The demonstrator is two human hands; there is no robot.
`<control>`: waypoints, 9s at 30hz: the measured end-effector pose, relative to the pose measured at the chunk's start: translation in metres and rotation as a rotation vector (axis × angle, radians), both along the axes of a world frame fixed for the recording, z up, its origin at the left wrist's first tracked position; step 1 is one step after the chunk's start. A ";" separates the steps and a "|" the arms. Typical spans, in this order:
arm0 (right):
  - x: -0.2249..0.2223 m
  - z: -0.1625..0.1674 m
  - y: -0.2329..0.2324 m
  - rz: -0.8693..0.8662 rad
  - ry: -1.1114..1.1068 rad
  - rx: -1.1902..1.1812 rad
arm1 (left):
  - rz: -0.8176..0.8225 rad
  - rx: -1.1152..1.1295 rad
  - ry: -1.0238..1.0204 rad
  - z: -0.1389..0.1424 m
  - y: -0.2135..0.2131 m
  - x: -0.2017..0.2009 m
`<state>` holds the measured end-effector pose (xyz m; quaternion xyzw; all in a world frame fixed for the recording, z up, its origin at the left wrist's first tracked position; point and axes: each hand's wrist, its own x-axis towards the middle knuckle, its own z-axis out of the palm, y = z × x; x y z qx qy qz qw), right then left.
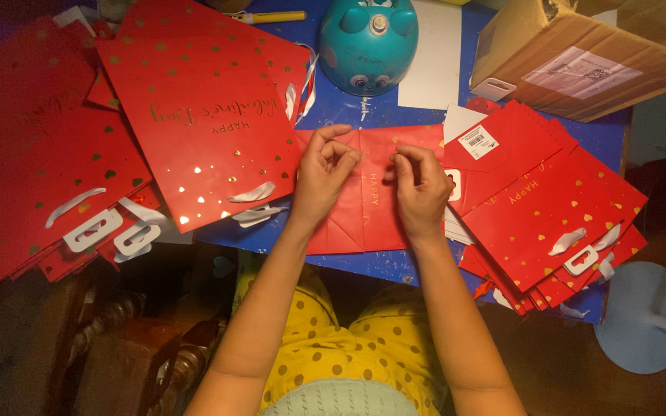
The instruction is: The person assembles red gift bags by folding the flat paper, inserting white plastic handles, and securing them with small adhesive stickers. The person works on a blue table, handling multiple bags one at a time and stacking the finished bags.
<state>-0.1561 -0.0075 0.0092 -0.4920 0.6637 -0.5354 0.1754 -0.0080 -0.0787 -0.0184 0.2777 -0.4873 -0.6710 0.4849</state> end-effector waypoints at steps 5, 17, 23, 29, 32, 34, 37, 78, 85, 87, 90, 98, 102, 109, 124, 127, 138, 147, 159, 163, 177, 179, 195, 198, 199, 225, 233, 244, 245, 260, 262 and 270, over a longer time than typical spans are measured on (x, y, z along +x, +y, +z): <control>-0.003 -0.002 -0.003 0.180 -0.230 0.026 | 0.079 -0.181 -0.335 0.005 0.007 0.002; -0.001 -0.009 -0.005 0.211 -0.071 -0.052 | 0.232 -0.380 -0.491 0.018 0.026 0.010; -0.003 0.000 -0.001 0.326 0.200 0.081 | 0.221 -0.397 -0.538 0.017 0.046 0.028; -0.001 0.002 -0.001 0.313 0.247 0.084 | 0.197 -0.401 -0.620 0.019 0.047 0.030; -0.001 0.001 -0.001 0.314 0.260 0.081 | 0.164 -0.518 -0.710 0.019 0.045 0.025; 0.000 0.000 -0.001 0.314 0.267 0.086 | 0.166 -0.534 -0.700 0.019 0.045 0.025; 0.001 -0.001 -0.001 0.310 0.279 0.093 | 0.165 -0.565 -0.715 0.018 0.045 0.025; 0.005 -0.001 0.002 0.230 0.265 -0.024 | 0.046 -0.627 -0.746 0.022 0.053 0.027; 0.007 -0.002 0.001 0.222 0.223 -0.006 | 0.098 -0.760 -0.743 0.019 0.050 0.026; 0.006 -0.002 0.001 0.230 0.238 -0.023 | 0.069 -0.751 -0.691 0.017 0.048 0.027; 0.006 -0.002 0.001 0.229 0.231 -0.016 | 0.012 -0.698 -0.630 0.016 0.048 0.029; 0.008 0.003 0.002 0.178 0.151 0.041 | 0.007 -0.645 -0.569 0.020 0.044 0.032; 0.004 0.012 0.021 0.074 0.484 -0.111 | 0.001 -0.543 -0.576 0.021 0.046 0.031; 0.008 0.024 0.076 -0.223 0.600 0.045 | 0.026 -0.509 -0.583 0.019 0.042 0.030; -0.001 0.039 0.077 -0.123 0.627 0.368 | 0.042 -0.559 -0.588 0.011 0.041 0.027; -0.007 0.037 0.079 -0.074 0.475 0.317 | 0.029 -0.540 -0.567 0.011 0.039 0.027; 0.002 0.033 0.079 -0.040 -0.027 0.110 | 0.105 -0.459 -0.502 0.018 0.039 0.032; 0.004 0.035 0.063 -0.098 0.235 0.213 | 0.274 -0.461 -0.544 0.018 0.035 0.037; 0.005 0.055 0.102 -0.306 0.116 -0.220 | 0.309 -0.491 -0.459 0.040 0.048 0.036; -0.051 0.055 0.120 -0.467 -0.157 -0.511 | 0.235 -0.505 -0.441 0.042 0.054 0.023; -0.006 0.036 0.085 -0.263 0.292 -0.141 | 0.231 -0.534 -0.429 0.027 0.067 0.010; 0.022 0.030 0.055 -0.077 0.344 -0.053 | 0.324 -0.453 -0.404 0.027 0.067 0.018; 0.082 0.000 -0.037 0.337 0.620 -0.066 | 0.591 -0.648 -0.341 0.019 0.068 0.035; 0.079 -0.002 -0.041 0.312 0.614 -0.102 | 0.556 -0.678 -0.342 0.022 0.070 0.035; 0.077 -0.002 -0.041 0.297 0.580 -0.110 | 0.554 -0.684 -0.346 0.022 0.071 0.036; 0.004 0.041 0.084 -0.235 0.501 -0.086 | 0.424 -0.618 -0.641 0.027 0.048 0.010; 0.012 0.029 -0.021 0.070 0.054 -0.096 | 0.344 -0.843 -0.983 0.006 0.024 -0.019; 0.005 0.059 -0.113 -0.136 0.108 -0.252 | 0.291 -0.823 -0.963 0.006 0.029 -0.019; 0.006 0.061 -0.114 -0.140 0.083 -0.249 | 0.290 -0.820 -0.965 0.006 0.029 -0.019; 0.004 0.048 -0.116 -0.144 -0.016 -0.299 | 0.271 -0.813 -1.006 0.005 0.038 -0.016; 0.003 0.046 -0.120 -0.136 -0.081 -0.307 | 0.259 -0.807 -1.002 0.005 0.038 -0.015; -0.004 0.040 -0.123 -0.105 -0.016 -0.272 | 0.251 -0.783 -0.965 0.008 0.040 -0.010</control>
